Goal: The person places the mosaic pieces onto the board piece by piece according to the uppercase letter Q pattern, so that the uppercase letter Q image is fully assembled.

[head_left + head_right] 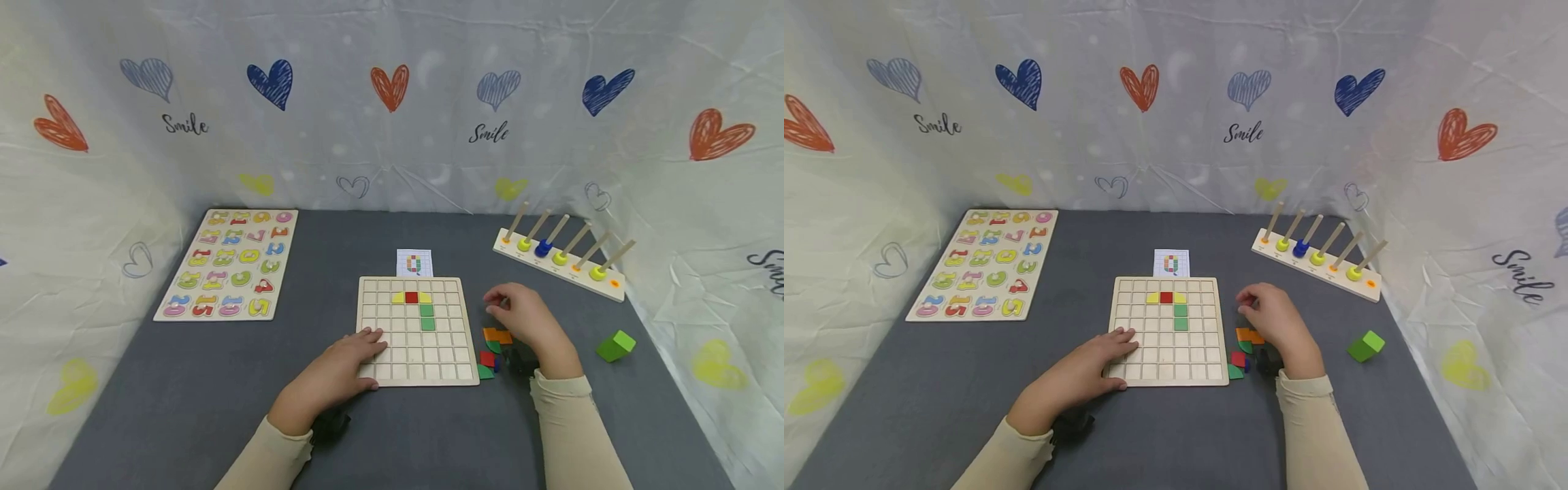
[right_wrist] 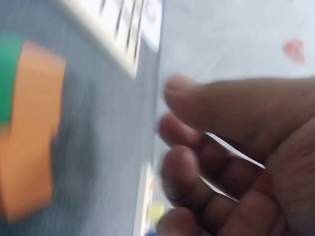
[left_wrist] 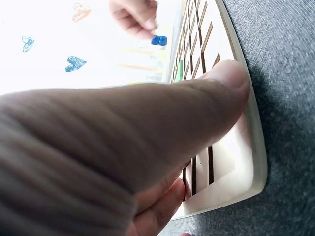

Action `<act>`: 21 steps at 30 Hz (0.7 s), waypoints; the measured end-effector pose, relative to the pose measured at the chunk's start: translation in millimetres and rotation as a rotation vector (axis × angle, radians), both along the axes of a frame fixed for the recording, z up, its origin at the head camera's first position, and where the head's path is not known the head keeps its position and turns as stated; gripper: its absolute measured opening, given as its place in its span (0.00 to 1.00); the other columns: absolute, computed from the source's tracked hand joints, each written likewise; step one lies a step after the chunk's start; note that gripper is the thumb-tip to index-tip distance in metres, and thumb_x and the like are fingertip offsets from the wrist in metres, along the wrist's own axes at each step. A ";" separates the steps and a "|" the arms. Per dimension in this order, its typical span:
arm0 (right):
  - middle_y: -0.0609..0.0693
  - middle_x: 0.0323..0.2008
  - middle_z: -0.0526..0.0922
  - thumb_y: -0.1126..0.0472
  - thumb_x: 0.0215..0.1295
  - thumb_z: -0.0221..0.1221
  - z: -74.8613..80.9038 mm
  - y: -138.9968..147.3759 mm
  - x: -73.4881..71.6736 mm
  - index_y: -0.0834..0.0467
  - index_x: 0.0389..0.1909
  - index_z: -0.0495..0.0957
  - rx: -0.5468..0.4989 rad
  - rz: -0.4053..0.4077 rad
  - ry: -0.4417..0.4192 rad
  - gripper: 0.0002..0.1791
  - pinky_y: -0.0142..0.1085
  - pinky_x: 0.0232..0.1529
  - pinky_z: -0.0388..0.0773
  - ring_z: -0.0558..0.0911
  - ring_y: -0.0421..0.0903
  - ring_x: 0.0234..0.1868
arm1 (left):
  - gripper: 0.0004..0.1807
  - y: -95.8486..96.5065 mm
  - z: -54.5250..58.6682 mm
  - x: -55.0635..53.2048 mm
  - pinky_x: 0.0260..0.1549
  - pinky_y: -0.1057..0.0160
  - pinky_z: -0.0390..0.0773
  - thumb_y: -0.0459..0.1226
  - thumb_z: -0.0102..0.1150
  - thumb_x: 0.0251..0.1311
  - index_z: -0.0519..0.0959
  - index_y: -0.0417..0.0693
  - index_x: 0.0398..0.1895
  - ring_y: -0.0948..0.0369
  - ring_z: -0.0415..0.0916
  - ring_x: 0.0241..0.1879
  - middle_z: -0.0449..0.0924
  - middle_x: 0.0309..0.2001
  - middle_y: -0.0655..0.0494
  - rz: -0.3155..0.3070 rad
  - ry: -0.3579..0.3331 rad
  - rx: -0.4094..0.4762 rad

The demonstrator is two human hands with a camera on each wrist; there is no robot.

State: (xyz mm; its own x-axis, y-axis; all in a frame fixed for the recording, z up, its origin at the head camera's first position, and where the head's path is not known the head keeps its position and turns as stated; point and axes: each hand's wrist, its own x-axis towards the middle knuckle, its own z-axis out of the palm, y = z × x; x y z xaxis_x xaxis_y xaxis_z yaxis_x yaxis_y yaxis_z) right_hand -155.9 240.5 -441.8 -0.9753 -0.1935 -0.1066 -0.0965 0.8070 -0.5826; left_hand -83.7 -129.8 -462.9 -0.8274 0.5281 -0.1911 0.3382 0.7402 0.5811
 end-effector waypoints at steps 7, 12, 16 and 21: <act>0.57 0.46 0.87 0.62 0.71 0.71 -14.3 28.1 10.8 0.63 0.53 0.88 0.025 0.077 -0.085 0.13 0.42 0.40 0.80 0.81 0.47 0.39 | 0.37 -0.9 -1.1 0.1 0.83 0.38 0.61 0.35 0.79 0.63 0.77 0.42 0.76 0.45 0.60 0.85 0.68 0.82 0.46 0.001 0.004 0.003; 0.54 0.43 0.85 0.63 0.69 0.72 -22.8 30.3 14.3 0.61 0.51 0.90 -0.009 0.135 -0.069 0.12 0.38 0.37 0.76 0.76 0.44 0.36 | 0.38 -1.7 -1.6 0.4 0.83 0.38 0.61 0.36 0.79 0.63 0.77 0.42 0.76 0.44 0.60 0.85 0.68 0.82 0.46 -0.003 0.004 0.001; 0.53 0.42 0.84 0.63 0.68 0.73 -24.6 30.7 15.5 0.61 0.49 0.90 -0.028 0.152 -0.052 0.11 0.36 0.35 0.75 0.75 0.44 0.36 | 0.38 -1.5 -1.9 0.3 0.83 0.38 0.61 0.36 0.79 0.64 0.77 0.43 0.77 0.45 0.60 0.85 0.68 0.83 0.47 -0.002 0.003 -0.005; 0.53 0.43 0.84 0.64 0.67 0.75 -24.4 30.4 16.9 0.61 0.48 0.89 -0.028 0.150 -0.059 0.11 0.35 0.36 0.75 0.75 0.44 0.37 | 0.38 -0.8 -1.4 0.1 0.83 0.38 0.61 0.36 0.79 0.63 0.77 0.43 0.77 0.45 0.60 0.85 0.68 0.82 0.47 0.000 0.003 -0.009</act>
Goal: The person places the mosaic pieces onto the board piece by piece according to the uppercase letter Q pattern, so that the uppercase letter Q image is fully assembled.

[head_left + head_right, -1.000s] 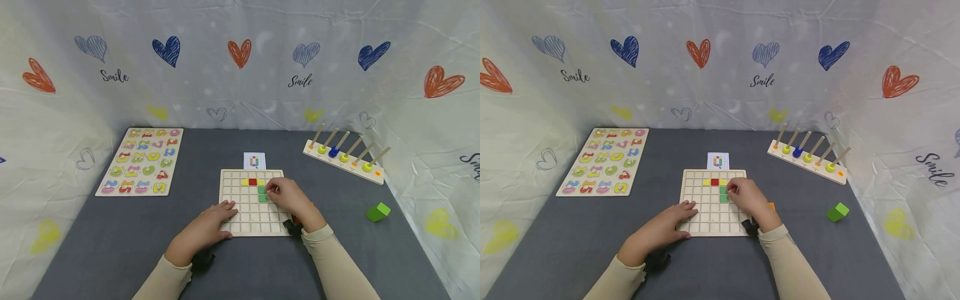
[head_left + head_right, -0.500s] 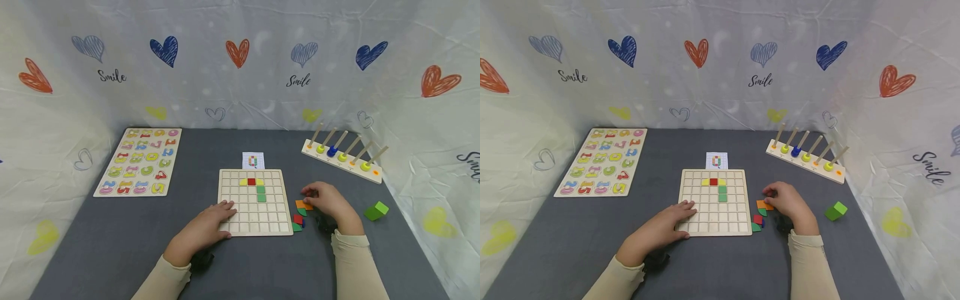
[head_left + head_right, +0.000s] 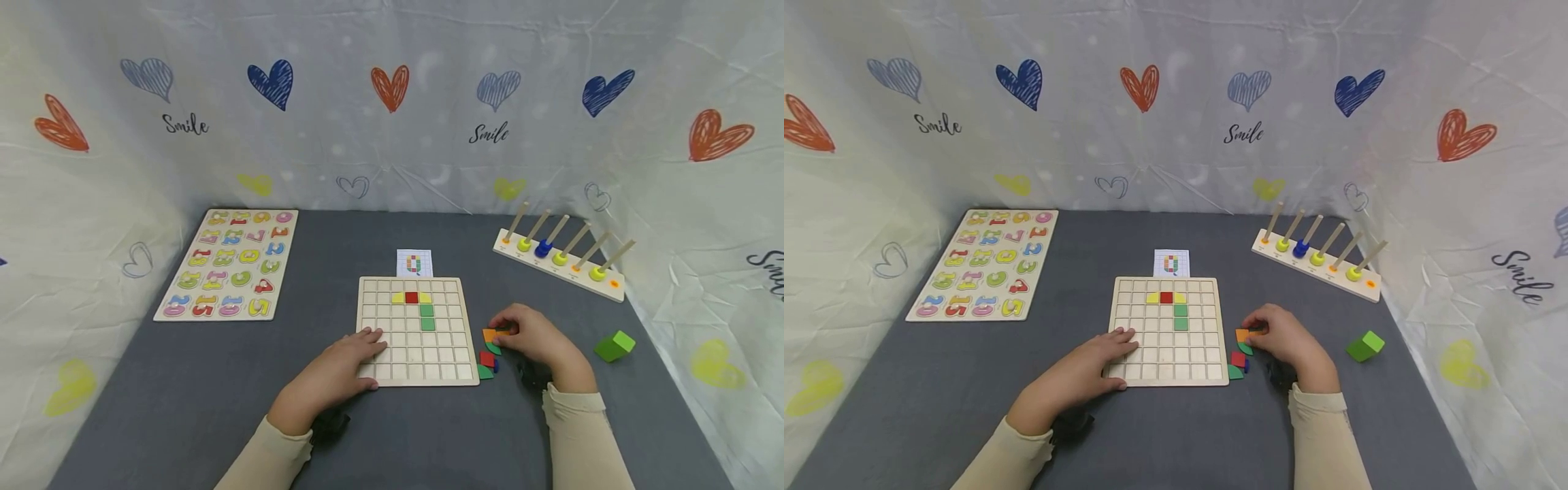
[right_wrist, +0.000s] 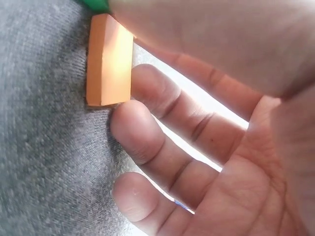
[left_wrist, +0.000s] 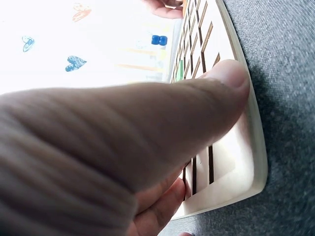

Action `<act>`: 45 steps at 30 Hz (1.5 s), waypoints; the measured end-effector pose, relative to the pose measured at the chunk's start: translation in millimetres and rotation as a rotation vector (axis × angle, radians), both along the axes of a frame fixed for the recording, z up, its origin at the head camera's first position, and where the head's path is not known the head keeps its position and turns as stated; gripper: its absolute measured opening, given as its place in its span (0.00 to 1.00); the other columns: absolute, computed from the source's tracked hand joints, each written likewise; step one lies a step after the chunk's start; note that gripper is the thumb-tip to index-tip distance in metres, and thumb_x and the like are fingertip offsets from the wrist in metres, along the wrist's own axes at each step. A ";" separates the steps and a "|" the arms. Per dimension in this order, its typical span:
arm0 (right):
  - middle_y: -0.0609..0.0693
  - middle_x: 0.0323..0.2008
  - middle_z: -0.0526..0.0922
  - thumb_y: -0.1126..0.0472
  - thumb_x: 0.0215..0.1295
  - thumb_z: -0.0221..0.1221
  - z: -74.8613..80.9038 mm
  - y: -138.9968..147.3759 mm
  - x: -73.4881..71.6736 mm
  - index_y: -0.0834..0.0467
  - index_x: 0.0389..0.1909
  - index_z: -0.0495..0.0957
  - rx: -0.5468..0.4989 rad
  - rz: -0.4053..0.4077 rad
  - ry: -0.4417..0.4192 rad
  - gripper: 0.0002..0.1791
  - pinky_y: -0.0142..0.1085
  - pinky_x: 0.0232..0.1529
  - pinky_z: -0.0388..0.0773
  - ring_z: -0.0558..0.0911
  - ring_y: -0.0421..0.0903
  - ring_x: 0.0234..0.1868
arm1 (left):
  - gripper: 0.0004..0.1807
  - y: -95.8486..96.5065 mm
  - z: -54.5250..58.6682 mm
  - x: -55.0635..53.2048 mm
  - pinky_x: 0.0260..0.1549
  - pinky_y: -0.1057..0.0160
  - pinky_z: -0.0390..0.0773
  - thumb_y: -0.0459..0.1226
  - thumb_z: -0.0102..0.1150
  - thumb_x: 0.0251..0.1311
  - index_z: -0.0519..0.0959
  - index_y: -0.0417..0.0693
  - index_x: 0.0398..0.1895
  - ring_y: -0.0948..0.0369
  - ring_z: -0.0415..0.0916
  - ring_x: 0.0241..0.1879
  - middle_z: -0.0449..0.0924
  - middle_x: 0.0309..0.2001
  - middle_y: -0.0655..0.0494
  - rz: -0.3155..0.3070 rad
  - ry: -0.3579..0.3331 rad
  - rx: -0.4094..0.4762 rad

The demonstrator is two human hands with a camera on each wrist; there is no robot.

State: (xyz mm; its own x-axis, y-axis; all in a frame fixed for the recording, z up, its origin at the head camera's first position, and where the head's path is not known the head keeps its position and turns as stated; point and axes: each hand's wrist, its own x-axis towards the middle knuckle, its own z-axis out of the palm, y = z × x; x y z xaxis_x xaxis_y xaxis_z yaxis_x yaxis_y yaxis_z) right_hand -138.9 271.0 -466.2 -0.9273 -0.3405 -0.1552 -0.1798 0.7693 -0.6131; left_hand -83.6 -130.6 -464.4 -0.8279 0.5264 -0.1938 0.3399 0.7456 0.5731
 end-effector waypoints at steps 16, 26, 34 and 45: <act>0.50 0.34 0.83 0.61 0.75 0.68 14.5 -15.9 -9.5 0.55 0.42 0.85 -0.054 -0.072 -0.012 0.02 0.37 0.31 0.77 0.77 0.47 0.32 | 0.38 0.3 -1.2 -0.8 0.83 0.38 0.60 0.36 0.79 0.63 0.77 0.43 0.77 0.45 0.60 0.85 0.68 0.83 0.47 -0.002 -0.002 -0.004; 0.49 0.37 0.86 0.59 0.78 0.66 35.4 -109.9 -38.8 0.53 0.43 0.88 -0.149 0.034 0.066 0.04 0.41 0.38 0.77 0.78 0.47 0.36 | 0.39 -0.2 -2.5 -2.0 0.83 0.37 0.60 0.36 0.80 0.62 0.77 0.42 0.76 0.44 0.60 0.85 0.69 0.82 0.45 -0.015 0.008 0.011; 0.47 0.36 0.88 0.59 0.77 0.67 15.1 -161.4 -51.8 0.53 0.40 0.89 -0.075 0.053 0.089 0.04 0.41 0.42 0.80 0.81 0.43 0.36 | 0.37 -0.5 -1.1 -1.8 0.81 0.36 0.62 0.36 0.80 0.61 0.78 0.40 0.75 0.42 0.62 0.84 0.70 0.81 0.43 -0.028 0.032 0.019; 0.46 0.34 0.89 0.60 0.75 0.69 0.6 -174.6 -46.1 0.54 0.38 0.91 -0.028 0.048 0.130 0.05 0.41 0.42 0.82 0.81 0.41 0.32 | 0.38 0.1 1.5 -0.3 0.82 0.37 0.62 0.36 0.80 0.62 0.78 0.41 0.75 0.43 0.62 0.84 0.70 0.81 0.44 -0.021 0.027 0.001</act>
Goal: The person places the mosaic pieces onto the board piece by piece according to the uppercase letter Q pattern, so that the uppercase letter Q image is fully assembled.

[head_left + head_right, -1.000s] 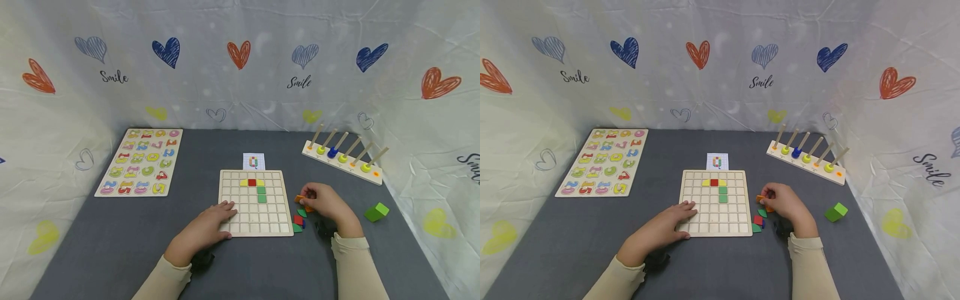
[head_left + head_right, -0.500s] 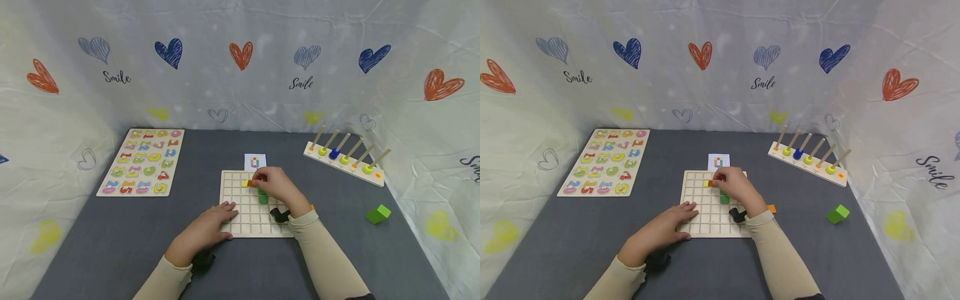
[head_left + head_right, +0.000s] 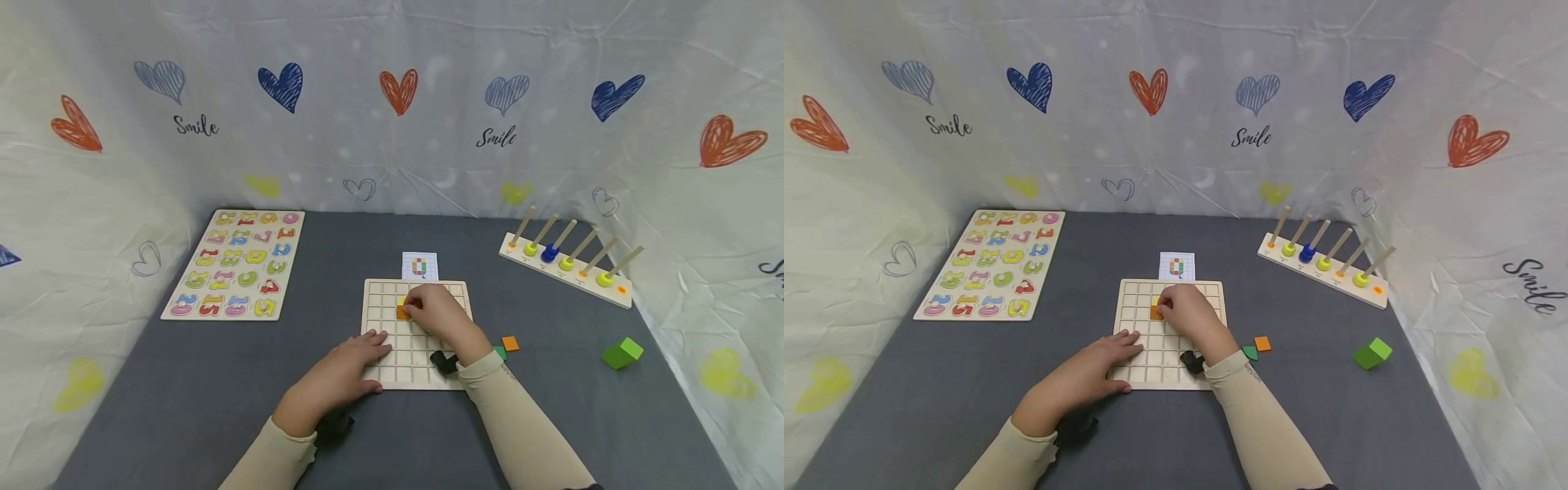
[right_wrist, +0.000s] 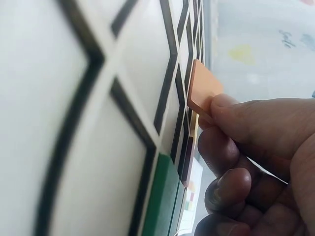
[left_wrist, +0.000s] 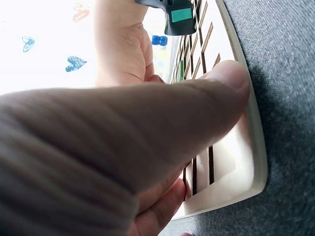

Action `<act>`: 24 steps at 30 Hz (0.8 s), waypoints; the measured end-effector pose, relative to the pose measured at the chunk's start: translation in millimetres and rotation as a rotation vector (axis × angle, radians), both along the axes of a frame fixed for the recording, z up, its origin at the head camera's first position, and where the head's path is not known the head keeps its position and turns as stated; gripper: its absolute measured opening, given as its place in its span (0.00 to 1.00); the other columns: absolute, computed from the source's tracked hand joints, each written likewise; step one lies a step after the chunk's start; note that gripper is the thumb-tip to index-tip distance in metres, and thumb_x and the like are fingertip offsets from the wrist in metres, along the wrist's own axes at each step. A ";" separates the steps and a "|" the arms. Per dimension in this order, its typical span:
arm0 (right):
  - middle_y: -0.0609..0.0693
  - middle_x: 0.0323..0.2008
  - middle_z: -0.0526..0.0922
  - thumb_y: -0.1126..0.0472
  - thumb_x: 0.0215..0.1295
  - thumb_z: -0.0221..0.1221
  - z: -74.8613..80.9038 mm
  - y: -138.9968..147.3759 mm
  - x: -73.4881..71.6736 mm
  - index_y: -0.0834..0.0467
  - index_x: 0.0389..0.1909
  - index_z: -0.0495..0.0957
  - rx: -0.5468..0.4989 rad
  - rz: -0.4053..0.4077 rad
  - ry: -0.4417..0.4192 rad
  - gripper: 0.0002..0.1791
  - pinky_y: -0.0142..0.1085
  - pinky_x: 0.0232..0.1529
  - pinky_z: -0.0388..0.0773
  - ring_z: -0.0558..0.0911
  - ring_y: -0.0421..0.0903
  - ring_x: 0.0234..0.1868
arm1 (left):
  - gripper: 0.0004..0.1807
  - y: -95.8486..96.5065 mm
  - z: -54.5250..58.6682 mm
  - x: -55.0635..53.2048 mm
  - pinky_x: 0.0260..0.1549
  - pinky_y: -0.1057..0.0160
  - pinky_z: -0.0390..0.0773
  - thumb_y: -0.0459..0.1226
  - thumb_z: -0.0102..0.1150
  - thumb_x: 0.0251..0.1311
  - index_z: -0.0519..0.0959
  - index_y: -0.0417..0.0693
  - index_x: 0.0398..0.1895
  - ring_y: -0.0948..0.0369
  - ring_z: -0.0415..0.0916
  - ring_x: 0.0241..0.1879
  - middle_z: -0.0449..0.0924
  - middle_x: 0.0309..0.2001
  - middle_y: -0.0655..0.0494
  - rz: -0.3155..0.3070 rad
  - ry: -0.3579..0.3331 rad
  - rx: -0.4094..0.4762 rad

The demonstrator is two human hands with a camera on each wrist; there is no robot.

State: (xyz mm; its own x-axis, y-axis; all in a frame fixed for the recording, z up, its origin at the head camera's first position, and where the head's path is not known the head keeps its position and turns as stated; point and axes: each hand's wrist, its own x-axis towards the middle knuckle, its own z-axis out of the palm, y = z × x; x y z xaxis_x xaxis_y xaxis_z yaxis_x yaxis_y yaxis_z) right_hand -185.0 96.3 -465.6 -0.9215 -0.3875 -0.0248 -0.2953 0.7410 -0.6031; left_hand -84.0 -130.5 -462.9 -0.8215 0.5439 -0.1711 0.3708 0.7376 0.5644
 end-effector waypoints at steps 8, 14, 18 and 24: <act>0.46 0.34 0.88 0.60 0.75 0.69 -0.5 -0.8 -0.9 0.54 0.36 0.90 0.011 -0.001 0.001 0.06 0.40 0.42 0.82 0.80 0.41 0.32 | 0.38 0.3 2.0 0.1 0.81 0.35 0.63 0.35 0.81 0.60 0.78 0.40 0.75 0.42 0.62 0.83 0.70 0.81 0.43 -0.005 0.011 -0.002; 0.46 0.36 0.91 0.59 0.74 0.70 0.1 -1.8 -0.7 0.53 0.37 0.92 0.062 -0.010 0.037 0.05 0.43 0.47 0.85 0.84 0.43 0.36 | 0.38 0.0 3.6 0.2 0.81 0.35 0.62 0.35 0.80 0.61 0.78 0.40 0.75 0.42 0.62 0.84 0.70 0.81 0.42 -0.005 0.009 0.000; 0.47 0.39 0.92 0.58 0.74 0.71 0.5 -3.3 -0.3 0.53 0.38 0.93 0.094 -0.014 0.059 0.05 0.46 0.51 0.87 0.88 0.45 0.40 | 0.38 -0.1 3.9 -0.6 0.81 0.34 0.62 0.36 0.80 0.61 0.78 0.40 0.75 0.42 0.62 0.84 0.70 0.81 0.42 -0.006 0.009 0.001; 0.47 0.40 0.94 0.57 0.73 0.71 0.6 -5.4 1.3 0.53 0.39 0.94 0.141 -0.013 0.074 0.05 0.46 0.52 0.88 0.90 0.46 0.44 | 0.38 -0.7 2.5 -0.4 0.81 0.34 0.62 0.36 0.80 0.62 0.78 0.41 0.75 0.42 0.62 0.84 0.70 0.81 0.42 -0.011 0.007 -0.013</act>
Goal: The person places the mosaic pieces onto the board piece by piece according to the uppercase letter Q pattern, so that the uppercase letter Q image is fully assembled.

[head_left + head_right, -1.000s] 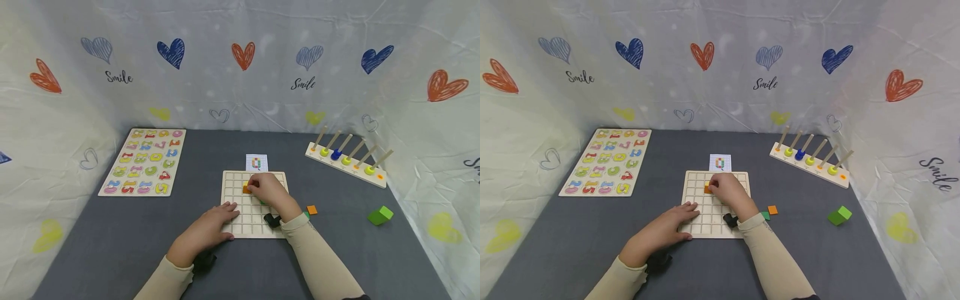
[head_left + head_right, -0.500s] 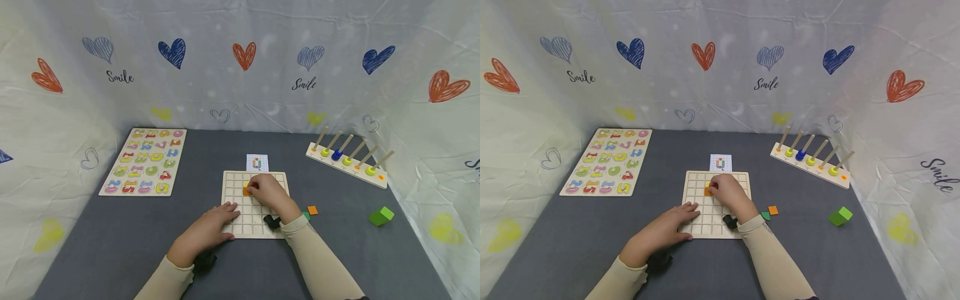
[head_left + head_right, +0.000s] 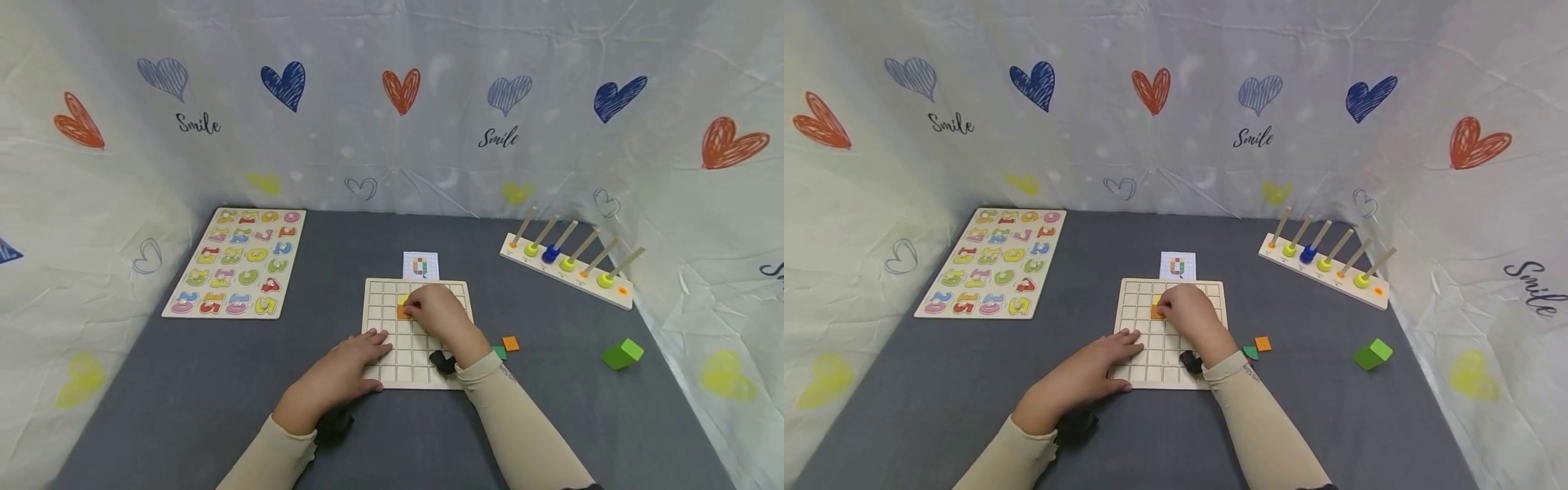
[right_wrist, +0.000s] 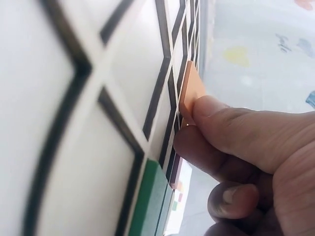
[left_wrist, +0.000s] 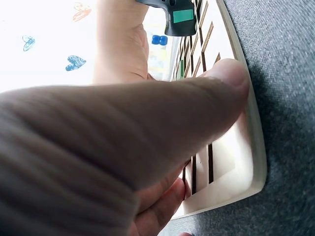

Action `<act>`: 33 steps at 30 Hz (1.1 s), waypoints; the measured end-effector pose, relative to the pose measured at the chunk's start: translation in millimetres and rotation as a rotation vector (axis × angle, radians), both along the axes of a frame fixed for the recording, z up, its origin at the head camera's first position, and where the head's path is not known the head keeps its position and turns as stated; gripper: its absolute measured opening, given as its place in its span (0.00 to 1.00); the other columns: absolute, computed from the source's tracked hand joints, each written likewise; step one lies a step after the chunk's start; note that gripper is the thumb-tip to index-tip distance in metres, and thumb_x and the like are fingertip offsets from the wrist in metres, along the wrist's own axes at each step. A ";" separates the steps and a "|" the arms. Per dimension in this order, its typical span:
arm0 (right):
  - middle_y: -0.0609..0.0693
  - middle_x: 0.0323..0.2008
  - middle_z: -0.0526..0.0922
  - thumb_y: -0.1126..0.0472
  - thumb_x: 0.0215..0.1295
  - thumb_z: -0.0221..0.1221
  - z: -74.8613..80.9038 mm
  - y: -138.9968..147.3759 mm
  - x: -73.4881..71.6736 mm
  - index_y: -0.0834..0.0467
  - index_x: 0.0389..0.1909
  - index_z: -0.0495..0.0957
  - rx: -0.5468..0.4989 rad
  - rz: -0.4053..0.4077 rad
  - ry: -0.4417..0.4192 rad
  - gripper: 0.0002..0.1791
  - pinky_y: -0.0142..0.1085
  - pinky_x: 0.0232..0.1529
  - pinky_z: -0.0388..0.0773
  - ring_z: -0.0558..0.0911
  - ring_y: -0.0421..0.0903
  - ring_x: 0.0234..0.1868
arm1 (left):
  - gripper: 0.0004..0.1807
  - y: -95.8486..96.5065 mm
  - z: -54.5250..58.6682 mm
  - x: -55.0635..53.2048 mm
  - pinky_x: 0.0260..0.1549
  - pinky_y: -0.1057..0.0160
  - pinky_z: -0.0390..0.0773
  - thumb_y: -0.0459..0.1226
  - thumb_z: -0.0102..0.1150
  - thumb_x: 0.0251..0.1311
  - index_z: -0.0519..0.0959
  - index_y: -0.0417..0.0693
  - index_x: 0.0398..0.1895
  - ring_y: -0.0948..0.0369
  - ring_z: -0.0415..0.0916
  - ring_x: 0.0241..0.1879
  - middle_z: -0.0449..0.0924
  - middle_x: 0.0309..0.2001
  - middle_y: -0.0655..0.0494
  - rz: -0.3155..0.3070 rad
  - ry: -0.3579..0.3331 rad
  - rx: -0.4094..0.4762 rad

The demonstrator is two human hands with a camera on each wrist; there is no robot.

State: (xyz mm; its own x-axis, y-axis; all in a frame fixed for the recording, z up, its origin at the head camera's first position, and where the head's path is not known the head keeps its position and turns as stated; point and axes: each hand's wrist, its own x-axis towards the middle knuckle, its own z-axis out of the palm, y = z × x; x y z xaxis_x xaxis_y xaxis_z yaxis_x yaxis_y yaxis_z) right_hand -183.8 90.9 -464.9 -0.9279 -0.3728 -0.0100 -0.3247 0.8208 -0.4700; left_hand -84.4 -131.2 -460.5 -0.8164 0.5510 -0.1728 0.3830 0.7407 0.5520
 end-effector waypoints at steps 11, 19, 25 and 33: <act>0.45 0.41 0.94 0.57 0.72 0.72 -0.8 -1.3 1.5 0.50 0.38 0.95 0.033 0.015 0.043 0.04 0.47 0.52 0.88 0.91 0.47 0.46 | 0.38 -0.3 -1.1 -0.6 0.81 0.35 0.62 0.36 0.80 0.61 0.78 0.41 0.75 0.42 0.62 0.83 0.70 0.81 0.42 -0.004 0.015 0.002; 0.49 0.45 0.93 0.59 0.74 0.70 33.7 34.4 8.3 0.55 0.45 0.94 -0.077 -0.026 0.039 0.07 0.50 0.54 0.87 0.90 0.50 0.49 | 0.38 1.5 -3.3 -0.6 0.82 0.35 0.61 0.37 0.79 0.63 0.77 0.43 0.76 0.43 0.61 0.84 0.70 0.81 0.45 0.011 -0.013 0.003; 0.55 0.47 0.90 0.63 0.77 0.67 39.6 109.6 21.5 0.60 0.52 0.92 -0.046 -0.080 -0.052 0.10 0.48 0.43 0.84 0.84 0.50 0.42 | 0.38 3.3 -4.4 -1.3 0.83 0.37 0.60 0.37 0.79 0.63 0.77 0.43 0.77 0.44 0.61 0.85 0.69 0.82 0.46 0.012 -0.021 0.010; 0.61 0.54 0.84 0.62 0.73 0.69 14.0 178.9 52.8 0.67 0.67 0.82 -0.004 -0.042 -0.201 0.25 0.41 0.41 0.77 0.77 0.46 0.40 | 0.38 2.0 -1.9 0.3 0.83 0.37 0.59 0.35 0.79 0.63 0.77 0.41 0.76 0.44 0.60 0.85 0.69 0.82 0.46 0.025 -0.034 0.022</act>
State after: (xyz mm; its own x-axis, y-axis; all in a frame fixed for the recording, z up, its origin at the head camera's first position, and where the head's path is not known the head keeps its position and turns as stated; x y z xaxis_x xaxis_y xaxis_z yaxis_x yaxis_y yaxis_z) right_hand -130.9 269.9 -451.0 -0.9221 -0.3340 -0.1955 -0.1891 0.8296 -0.5253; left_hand -84.1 -129.2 -462.3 -0.8239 0.5344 -0.1887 0.3450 0.7371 0.5811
